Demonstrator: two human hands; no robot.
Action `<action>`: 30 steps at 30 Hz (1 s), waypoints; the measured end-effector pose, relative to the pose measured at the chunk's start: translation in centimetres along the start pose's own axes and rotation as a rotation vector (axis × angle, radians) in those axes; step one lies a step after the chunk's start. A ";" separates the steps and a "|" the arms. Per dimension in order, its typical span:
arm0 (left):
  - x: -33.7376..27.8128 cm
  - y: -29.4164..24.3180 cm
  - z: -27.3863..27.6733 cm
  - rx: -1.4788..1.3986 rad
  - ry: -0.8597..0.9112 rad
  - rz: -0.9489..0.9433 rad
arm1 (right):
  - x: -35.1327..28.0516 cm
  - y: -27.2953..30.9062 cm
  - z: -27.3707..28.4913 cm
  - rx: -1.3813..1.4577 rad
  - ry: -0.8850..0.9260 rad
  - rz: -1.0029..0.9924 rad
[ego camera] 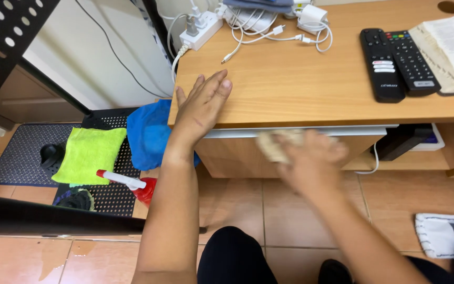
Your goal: The person cleans a wooden desk using a cloth. They move a power strip, cables, and a remote control to wipe the surface and edges. The person also wipes a book and a remote control before placing them back on the desk.
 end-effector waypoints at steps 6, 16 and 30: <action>-0.2 -0.7 0.3 -0.001 0.000 0.011 | -1.0 -2.9 1.2 -0.015 0.237 -0.250; 0.0 0.5 0.0 -0.095 -0.007 -0.027 | 5.1 16.3 -7.9 0.307 0.312 0.273; -0.4 0.3 0.5 -0.051 0.003 -0.036 | -1.7 -9.3 -1.2 0.130 0.317 -0.515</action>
Point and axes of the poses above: each hand's wrist, its own x-axis towards the middle knuckle, its own z-axis out of the back of the hand, y = z × x, the point moved 6 cm from there along x, towards the middle knuckle, and after that the axes turned 15 degrees about x, right-handed, at the moved point
